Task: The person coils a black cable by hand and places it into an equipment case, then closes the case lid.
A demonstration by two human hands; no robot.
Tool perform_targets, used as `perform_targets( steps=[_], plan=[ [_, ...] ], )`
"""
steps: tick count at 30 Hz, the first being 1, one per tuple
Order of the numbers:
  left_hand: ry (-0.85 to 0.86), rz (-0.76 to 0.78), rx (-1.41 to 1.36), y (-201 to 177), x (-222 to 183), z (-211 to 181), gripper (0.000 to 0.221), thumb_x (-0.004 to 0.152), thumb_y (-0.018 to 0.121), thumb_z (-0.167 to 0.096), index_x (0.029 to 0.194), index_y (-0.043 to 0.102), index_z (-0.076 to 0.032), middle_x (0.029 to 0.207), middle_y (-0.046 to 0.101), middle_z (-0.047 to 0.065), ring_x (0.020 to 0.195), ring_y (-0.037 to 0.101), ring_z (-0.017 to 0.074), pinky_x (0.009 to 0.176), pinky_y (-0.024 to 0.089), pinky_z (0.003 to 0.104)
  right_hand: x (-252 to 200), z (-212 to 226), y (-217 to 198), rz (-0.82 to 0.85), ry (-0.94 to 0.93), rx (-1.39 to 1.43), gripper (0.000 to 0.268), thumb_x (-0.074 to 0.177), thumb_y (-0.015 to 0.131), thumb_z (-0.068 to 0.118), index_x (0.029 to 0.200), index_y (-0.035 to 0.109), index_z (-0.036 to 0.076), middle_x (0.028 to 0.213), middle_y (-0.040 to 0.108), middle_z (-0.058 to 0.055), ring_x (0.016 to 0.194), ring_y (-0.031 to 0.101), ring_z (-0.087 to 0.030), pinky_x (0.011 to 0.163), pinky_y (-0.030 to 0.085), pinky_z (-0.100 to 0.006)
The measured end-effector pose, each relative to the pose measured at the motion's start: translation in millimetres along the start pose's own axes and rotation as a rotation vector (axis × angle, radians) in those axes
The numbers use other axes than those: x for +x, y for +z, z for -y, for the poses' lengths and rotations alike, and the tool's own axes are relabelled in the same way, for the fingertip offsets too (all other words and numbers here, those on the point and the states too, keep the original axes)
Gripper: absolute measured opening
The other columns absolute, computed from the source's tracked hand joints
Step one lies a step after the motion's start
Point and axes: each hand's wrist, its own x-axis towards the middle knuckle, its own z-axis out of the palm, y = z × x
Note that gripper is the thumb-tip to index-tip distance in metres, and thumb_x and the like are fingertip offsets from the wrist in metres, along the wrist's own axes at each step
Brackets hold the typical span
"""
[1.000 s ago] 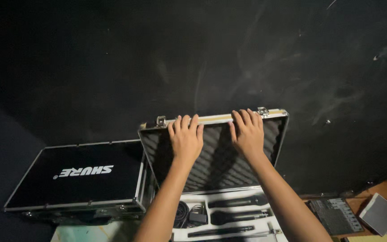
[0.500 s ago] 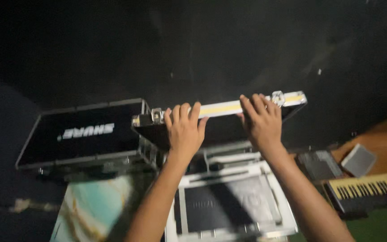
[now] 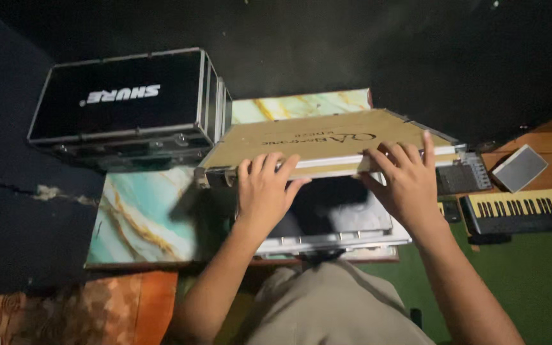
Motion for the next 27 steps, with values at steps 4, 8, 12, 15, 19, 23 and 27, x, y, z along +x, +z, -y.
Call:
perform_targets(
  steps=[4,8,12,15,19,23,27],
  plan=[
    [-0.016,0.063,-0.035,11,-38,-10,0.043,0.086,0.075,-0.046,0.121,0.071,-0.019,0.115,0.065,0.006,0.111,0.057,0.0278,0.093,0.04,0.048,-29,3,2,0.175,0.029,0.185,0.045,0.079,0.084,0.037,0.115,0.069,0.015,0.116,0.065,-0.007,0.11,0.062,-0.028,0.097,0.047,-0.044],
    [-0.059,0.208,-0.075,30,-74,-15,0.048,0.085,0.076,-0.049,0.123,0.069,-0.021,0.12,0.064,0.006,0.114,0.056,0.0296,0.093,0.041,0.048,-54,10,9,0.365,0.05,0.22,0.052,0.073,0.084,0.042,0.117,0.069,0.019,0.119,0.066,-0.006,0.11,0.063,-0.028,0.09,0.048,-0.042],
    [-0.049,0.31,-0.066,50,-98,-13,0.07,0.081,0.077,-0.051,0.141,0.06,-0.02,0.139,0.055,0.014,0.125,0.049,0.0351,0.102,0.039,0.052,-68,15,25,0.562,0.09,0.153,0.08,0.066,0.085,0.053,0.134,0.06,0.02,0.13,0.061,-0.013,0.118,0.057,-0.034,0.096,0.046,-0.047],
    [-0.032,0.423,-0.002,66,-111,-11,0.085,0.074,0.079,-0.058,0.147,0.051,-0.026,0.153,0.042,0.017,0.14,0.038,0.0398,0.114,0.029,0.061,-77,23,42,0.679,0.048,0.073,0.099,0.06,0.087,0.059,0.144,0.047,0.024,0.144,0.051,-0.012,0.137,0.043,-0.036,0.11,0.036,-0.054],
    [-0.044,0.561,0.032,89,-121,-7,0.107,0.067,0.082,-0.063,0.156,0.036,-0.028,0.164,0.024,0.02,0.151,0.02,0.044,0.118,0.014,0.069,-92,27,67,0.817,0.031,0.033,0.115,0.06,0.09,0.059,0.157,0.035,0.033,0.159,0.032,-0.012,0.149,0.025,-0.037,0.12,0.018,-0.06],
    [-0.086,0.683,0.042,109,-129,-2,0.117,0.062,0.084,-0.065,0.159,0.029,-0.03,0.166,0.016,0.02,0.153,0.011,0.044,0.118,0.008,0.07,-112,28,95,0.875,0.047,0.06,0.122,0.058,0.091,0.058,0.16,0.029,0.036,0.164,0.021,-0.014,0.153,0.016,-0.038,0.123,0.012,-0.06],
    [-0.101,0.671,0.018,121,-144,2,0.118,0.062,0.083,-0.068,0.16,0.029,-0.03,0.167,0.016,0.021,0.154,0.012,0.0442,0.119,0.008,0.07,-139,26,121,0.77,0.033,0.107,0.112,0.06,0.085,0.063,0.155,0.032,0.036,0.166,0.022,-0.02,0.154,0.019,-0.042,0.124,0.016,-0.061]
  ],
)
